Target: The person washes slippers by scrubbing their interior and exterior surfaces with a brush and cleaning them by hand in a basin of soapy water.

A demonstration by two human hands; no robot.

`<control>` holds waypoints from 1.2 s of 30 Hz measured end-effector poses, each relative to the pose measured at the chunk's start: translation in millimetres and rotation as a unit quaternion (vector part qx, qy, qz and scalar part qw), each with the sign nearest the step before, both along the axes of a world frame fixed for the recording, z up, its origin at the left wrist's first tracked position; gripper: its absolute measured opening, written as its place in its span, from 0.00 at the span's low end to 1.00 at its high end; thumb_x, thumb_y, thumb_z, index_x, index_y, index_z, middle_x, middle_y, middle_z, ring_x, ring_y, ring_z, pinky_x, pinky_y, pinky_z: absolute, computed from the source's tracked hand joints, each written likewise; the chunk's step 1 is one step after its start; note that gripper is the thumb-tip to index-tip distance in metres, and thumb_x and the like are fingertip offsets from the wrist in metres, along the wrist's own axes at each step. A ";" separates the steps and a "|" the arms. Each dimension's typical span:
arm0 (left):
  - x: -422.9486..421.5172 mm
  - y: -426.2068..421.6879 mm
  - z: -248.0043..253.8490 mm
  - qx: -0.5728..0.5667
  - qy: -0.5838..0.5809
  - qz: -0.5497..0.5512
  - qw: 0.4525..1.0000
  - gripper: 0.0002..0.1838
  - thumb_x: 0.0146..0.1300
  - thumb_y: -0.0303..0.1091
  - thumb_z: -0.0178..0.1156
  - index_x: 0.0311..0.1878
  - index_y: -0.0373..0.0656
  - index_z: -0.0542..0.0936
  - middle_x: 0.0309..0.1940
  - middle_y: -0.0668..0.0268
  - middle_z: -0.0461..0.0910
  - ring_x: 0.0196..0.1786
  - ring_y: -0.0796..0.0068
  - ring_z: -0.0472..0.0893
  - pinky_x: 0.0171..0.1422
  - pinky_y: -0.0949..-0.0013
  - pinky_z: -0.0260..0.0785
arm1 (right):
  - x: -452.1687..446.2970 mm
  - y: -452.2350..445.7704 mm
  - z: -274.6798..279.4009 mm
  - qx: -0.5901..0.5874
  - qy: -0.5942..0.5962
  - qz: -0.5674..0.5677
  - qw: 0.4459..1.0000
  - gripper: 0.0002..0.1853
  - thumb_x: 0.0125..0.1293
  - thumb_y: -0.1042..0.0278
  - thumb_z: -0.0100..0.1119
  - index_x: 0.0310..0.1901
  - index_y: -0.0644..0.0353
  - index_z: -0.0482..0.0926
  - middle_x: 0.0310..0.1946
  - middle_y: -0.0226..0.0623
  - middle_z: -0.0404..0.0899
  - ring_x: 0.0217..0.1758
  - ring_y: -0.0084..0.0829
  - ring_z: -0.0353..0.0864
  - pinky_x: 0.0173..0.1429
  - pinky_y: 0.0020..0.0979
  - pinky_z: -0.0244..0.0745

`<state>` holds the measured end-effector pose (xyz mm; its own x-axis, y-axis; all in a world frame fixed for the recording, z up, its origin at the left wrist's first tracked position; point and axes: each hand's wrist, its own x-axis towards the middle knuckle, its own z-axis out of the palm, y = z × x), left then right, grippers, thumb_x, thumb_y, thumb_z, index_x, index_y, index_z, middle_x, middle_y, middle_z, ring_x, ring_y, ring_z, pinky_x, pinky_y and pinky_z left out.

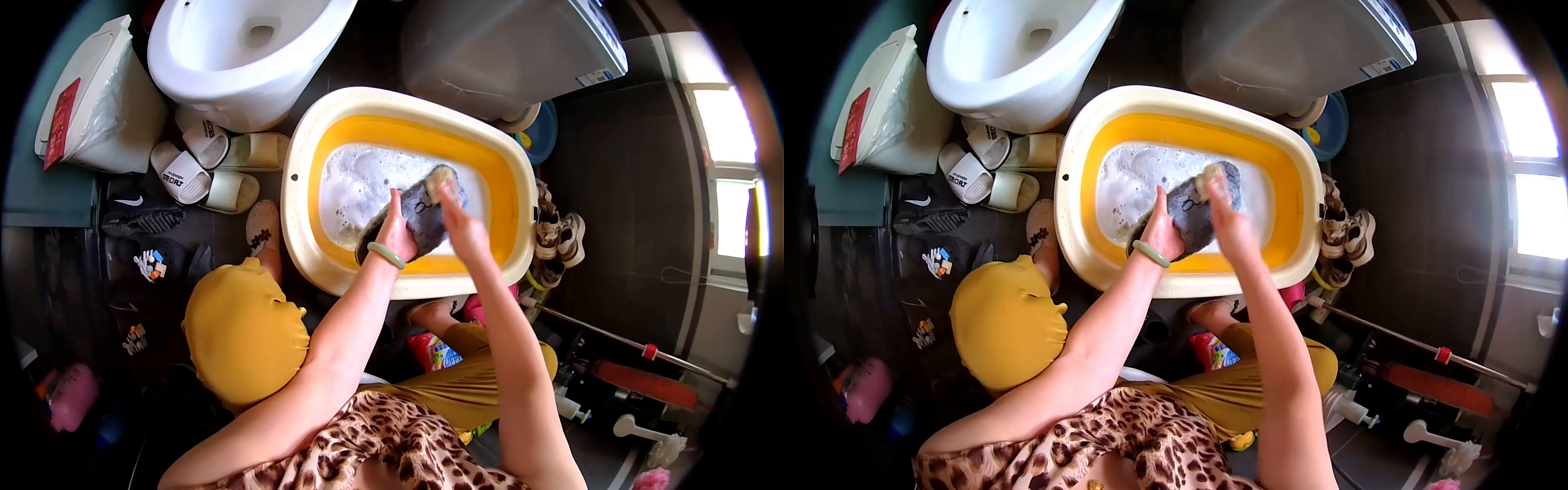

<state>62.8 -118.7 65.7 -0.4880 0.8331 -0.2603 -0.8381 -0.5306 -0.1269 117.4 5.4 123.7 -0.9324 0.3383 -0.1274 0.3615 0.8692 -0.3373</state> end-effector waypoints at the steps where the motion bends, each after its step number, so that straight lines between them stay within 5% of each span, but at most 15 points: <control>1: 0.2 2.8 0.5 -0.002 0.009 0.008 1.000 0.41 0.63 0.70 0.30 0.64 0.45 0.65 0.60 0.59 0.70 0.62 0.62 0.69 0.68 0.57 0.58 | -9.1 2.6 -0.8 0.000 -0.001 0.002 1.000 0.23 0.66 0.59 0.50 0.63 0.31 0.66 0.24 0.55 0.77 0.28 0.49 0.80 0.33 0.43 0.74; 4: 0.7 1.9 3.6 0.002 0.007 0.024 1.000 0.40 0.64 0.68 0.31 0.62 0.44 0.67 0.58 0.59 0.72 0.59 0.64 0.72 0.67 0.59 0.61 | -12.7 -10.4 -1.9 -0.128 -0.011 -0.080 0.989 0.22 0.67 0.62 0.50 0.62 0.37 0.68 0.23 0.50 0.78 0.25 0.43 0.80 0.31 0.37 0.73; 6: -0.9 3.0 -9.6 -0.055 0.005 0.073 0.996 0.40 0.63 0.70 0.33 0.57 0.44 0.72 0.50 0.61 0.77 0.52 0.64 0.75 0.60 0.59 0.66 | 13.5 -44.4 6.3 -0.209 0.001 -0.030 0.977 0.21 0.68 0.69 0.49 0.63 0.47 0.69 0.20 0.31 0.70 0.17 0.20 0.64 0.25 0.26 0.66; 8: -1.2 -3.1 -48.5 0.060 0.000 0.018 0.998 0.39 0.61 0.72 0.35 0.51 0.45 0.74 0.41 0.63 0.78 0.46 0.66 0.77 0.53 0.58 0.69 | 34.9 -63.9 13.2 -0.194 -0.011 0.033 0.980 0.22 0.67 0.68 0.50 0.62 0.46 0.69 0.23 0.39 0.74 0.21 0.27 0.70 0.29 0.31 0.69; 10: -1.1 -10.8 -14.5 -0.141 -0.016 0.020 0.990 0.41 0.60 0.73 0.34 0.52 0.43 0.73 0.42 0.61 0.77 0.47 0.64 0.76 0.55 0.56 0.69 | 30.8 -43.8 3.8 -0.085 -0.016 0.071 0.994 0.22 0.66 0.66 0.50 0.62 0.42 0.69 0.27 0.49 0.76 0.28 0.40 0.77 0.35 0.37 0.72; 12: -0.7 -13.2 -3.1 -0.028 -0.007 0.028 0.999 0.43 0.63 0.70 0.32 0.64 0.41 0.65 0.59 0.57 0.71 0.61 0.61 0.71 0.68 0.57 0.60 | 8.1 -19.8 3.9 -0.033 -0.026 0.019 0.999 0.21 0.66 0.61 0.49 0.61 0.36 0.68 0.29 0.58 0.76 0.34 0.53 0.79 0.37 0.44 0.74; 15: -1.7 -11.5 1.3 -0.022 0.005 0.016 1.000 0.43 0.63 0.70 0.32 0.64 0.41 0.64 0.61 0.58 0.69 0.62 0.61 0.70 0.68 0.56 0.59 | -17.0 3.3 -9.2 -0.087 0.003 -0.082 0.993 0.21 0.67 0.62 0.50 0.61 0.40 0.69 0.29 0.58 0.77 0.34 0.54 0.79 0.37 0.41 0.74; 18: -3.8 -12.2 -0.3 -0.026 -0.018 0.022 0.999 0.43 0.62 0.71 0.33 0.63 0.42 0.66 0.59 0.56 0.70 0.61 0.61 0.70 0.68 0.57 0.60 | 7.9 -27.4 -14.6 -0.175 0.042 -0.001 0.984 0.21 0.66 0.63 0.50 0.62 0.40 0.68 0.31 0.58 0.76 0.36 0.54 0.79 0.37 0.41 0.74; 20: -8.8 -20.5 -5.8 -0.088 -0.056 -0.013 0.994 0.45 0.61 0.72 0.33 0.63 0.40 0.66 0.57 0.55 0.72 0.61 0.60 0.70 0.68 0.56 0.59 | 31.6 -60.8 12.3 -0.187 -0.100 -0.006 0.977 0.23 0.65 0.64 0.51 0.63 0.39 0.67 0.30 0.57 0.76 0.34 0.53 0.79 0.37 0.42 0.74; 22: -8.3 -25.3 -2.6 -0.123 -0.074 -0.034 0.989 0.45 0.60 0.73 0.33 0.63 0.39 0.66 0.56 0.54 0.72 0.60 0.59 0.70 0.68 0.55 0.58 | 44.4 -53.6 -1.5 -0.153 0.078 0.117 0.978 0.24 0.65 0.64 0.52 0.63 0.36 0.67 0.26 0.54 0.76 0.29 0.52 0.79 0.34 0.42 0.74; 25: -6.8 -21.5 10.0 0.008 -0.017 0.067 0.998 0.44 0.63 0.70 0.30 0.64 0.39 0.65 0.59 0.56 0.70 0.62 0.60 0.70 0.68 0.55 0.59 | 21.5 -28.0 24.8 0.042 -0.113 0.025 0.992 0.22 0.66 0.63 0.51 0.61 0.30 0.69 0.34 0.54 0.78 0.33 0.48 0.81 0.36 0.41 0.75; 28: -9.4 -16.2 5.2 0.047 -0.005 0.076 0.996 0.39 0.65 0.67 0.35 0.63 0.40 0.66 0.60 0.57 0.70 0.61 0.60 0.70 0.67 0.55 0.61 | -1.9 0.3 7.5 -0.035 0.016 0.002 0.999 0.23 0.67 0.67 0.50 0.63 0.35 0.68 0.24 0.41 0.78 0.20 0.30 0.75 0.28 0.31 0.71; 32: -10.4 -17.5 -5.7 -0.032 0.001 0.105 0.994 0.31 0.64 0.57 0.50 0.60 0.40 0.68 0.55 0.56 0.73 0.57 0.61 0.74 0.63 0.56 0.65 | 18.8 -28.9 6.6 -0.147 0.079 0.017 0.986 0.24 0.65 0.75 0.51 0.63 0.46 0.69 0.34 0.32 0.80 0.26 0.20 0.71 0.33 0.26 0.71; 34: -11.2 -22.6 -8.4 -0.062 0.004 0.081 0.995 0.26 0.60 0.45 0.61 0.56 0.38 0.70 0.50 0.56 0.77 0.52 0.62 0.77 0.59 0.57 0.69 | 45.6 -51.6 16.8 -0.163 0.059 0.025 0.985 0.24 0.63 0.70 0.54 0.62 0.41 0.70 0.36 0.56 0.77 0.36 0.44 0.83 0.40 0.36 0.75; 36: -15.6 -23.8 -14.8 -0.062 -0.038 0.050 0.996 0.22 0.61 0.39 0.61 0.53 0.36 0.71 0.47 0.56 0.78 0.47 0.61 0.79 0.55 0.56 0.73 | 66.0 -58.1 19.7 -0.106 0.026 0.106 0.988 0.25 0.62 0.69 0.56 0.61 0.39 0.70 0.30 0.56 0.76 0.31 0.49 0.81 0.37 0.42 0.75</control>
<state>47.2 -142.5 50.9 -0.5419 0.7400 -0.3984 -0.7705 -0.6268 -0.1164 183.4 -52.7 143.3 -0.9866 0.1061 -0.1236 0.1562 0.8313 -0.5334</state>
